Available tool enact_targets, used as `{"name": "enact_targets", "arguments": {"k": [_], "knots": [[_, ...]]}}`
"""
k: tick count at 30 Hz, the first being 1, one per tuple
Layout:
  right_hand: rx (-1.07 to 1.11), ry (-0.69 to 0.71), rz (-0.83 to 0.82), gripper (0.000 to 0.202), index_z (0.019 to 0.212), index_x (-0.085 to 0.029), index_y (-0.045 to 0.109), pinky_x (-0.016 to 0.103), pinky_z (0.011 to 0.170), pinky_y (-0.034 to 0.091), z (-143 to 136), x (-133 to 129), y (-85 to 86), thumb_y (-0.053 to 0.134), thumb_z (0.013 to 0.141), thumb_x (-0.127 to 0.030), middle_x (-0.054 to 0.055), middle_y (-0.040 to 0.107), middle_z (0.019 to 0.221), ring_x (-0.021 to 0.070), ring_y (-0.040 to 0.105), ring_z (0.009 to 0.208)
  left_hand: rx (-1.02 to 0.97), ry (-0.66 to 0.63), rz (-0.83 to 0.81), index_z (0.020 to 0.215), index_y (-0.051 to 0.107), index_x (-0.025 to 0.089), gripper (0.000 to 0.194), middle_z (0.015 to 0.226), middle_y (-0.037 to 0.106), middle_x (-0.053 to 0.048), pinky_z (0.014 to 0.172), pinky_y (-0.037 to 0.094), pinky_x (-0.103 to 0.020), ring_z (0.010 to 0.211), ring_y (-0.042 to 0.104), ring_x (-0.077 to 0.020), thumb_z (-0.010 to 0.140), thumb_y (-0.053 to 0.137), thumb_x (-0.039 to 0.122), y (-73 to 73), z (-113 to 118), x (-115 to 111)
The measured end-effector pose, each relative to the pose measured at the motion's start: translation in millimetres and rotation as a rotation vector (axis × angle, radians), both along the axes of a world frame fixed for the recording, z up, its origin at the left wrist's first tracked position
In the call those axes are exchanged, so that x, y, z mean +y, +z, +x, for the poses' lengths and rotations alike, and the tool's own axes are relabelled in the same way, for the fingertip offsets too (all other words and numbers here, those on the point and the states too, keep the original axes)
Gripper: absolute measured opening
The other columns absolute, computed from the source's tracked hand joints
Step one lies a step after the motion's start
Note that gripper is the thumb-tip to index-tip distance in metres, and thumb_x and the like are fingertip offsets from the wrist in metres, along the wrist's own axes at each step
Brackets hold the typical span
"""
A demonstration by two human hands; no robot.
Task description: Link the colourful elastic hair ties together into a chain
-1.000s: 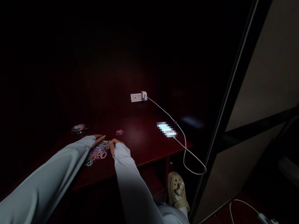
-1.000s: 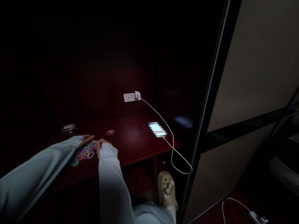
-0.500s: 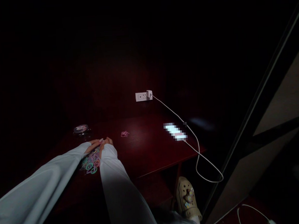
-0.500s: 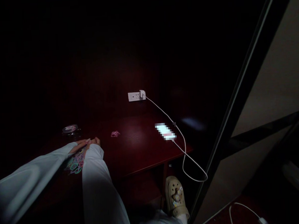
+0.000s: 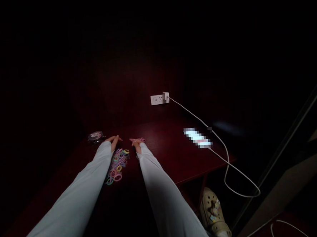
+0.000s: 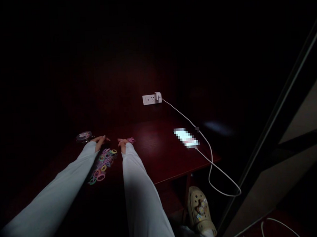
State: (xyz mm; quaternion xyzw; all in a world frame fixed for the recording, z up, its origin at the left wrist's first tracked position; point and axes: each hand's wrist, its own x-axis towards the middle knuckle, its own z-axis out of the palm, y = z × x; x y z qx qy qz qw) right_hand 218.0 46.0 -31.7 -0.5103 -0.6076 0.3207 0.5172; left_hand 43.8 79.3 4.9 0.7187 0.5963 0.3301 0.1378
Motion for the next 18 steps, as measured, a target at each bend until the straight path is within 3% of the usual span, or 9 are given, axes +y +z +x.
{"name": "enact_targets", "arguments": {"k": [3, 9, 14, 18], "knots": [[0.136, 0.070, -0.008, 0.047, 0.064, -0.022, 0.055, 0.030, 0.111, 0.046, 12, 9, -7.2, 0.038, 0.107, -0.026, 0.005, 0.081, 0.115, 0.0151, 0.072, 0.117, 0.144, 0.088, 0.156, 0.108, 0.078, 0.027, 0.052, 0.120, 0.081, -0.005, 0.102, 0.052, -0.039, 0.117, 0.071, -0.0294, 0.102, 0.036, 0.056, -1.5, 4, -9], [0.078, 0.050, -0.058, 0.046, 0.063, -0.024, 0.047, 0.028, 0.110, 0.048, 17, 7, -4.1, 0.040, 0.107, -0.034, 0.003, 0.083, 0.102, 0.0141, 0.072, 0.114, 0.292, 0.053, 0.294, 0.110, 0.077, 0.026, 0.047, 0.123, 0.079, -0.005, 0.110, 0.045, -0.040, 0.121, 0.066, -0.0284, 0.104, 0.037, 0.049, 2.9, 8, -20], [0.176, -0.001, -0.037, 0.043, 0.063, -0.024, 0.046, 0.033, 0.112, 0.048, 14, 8, -0.3, 0.040, 0.104, -0.034, 0.006, 0.083, 0.099, 0.0178, 0.074, 0.112, 0.286, -0.186, 0.150, 0.106, 0.080, 0.028, 0.051, 0.121, 0.080, -0.003, 0.101, 0.051, -0.032, 0.116, 0.070, -0.0244, 0.102, 0.037, 0.056, -7.8, 7, -11], [0.234, -0.030, -0.130, 0.044, 0.066, -0.024, 0.052, 0.036, 0.099, 0.058, 15, 14, -3.1, 0.038, 0.105, -0.040, 0.010, 0.083, 0.099, 0.0224, 0.075, 0.109, 0.379, -0.347, 0.131, 0.104, 0.081, 0.030, 0.047, 0.118, 0.081, -0.003, 0.093, 0.052, -0.032, 0.112, 0.072, -0.0244, 0.100, 0.043, 0.056, -15.8, 11, -21]]}}
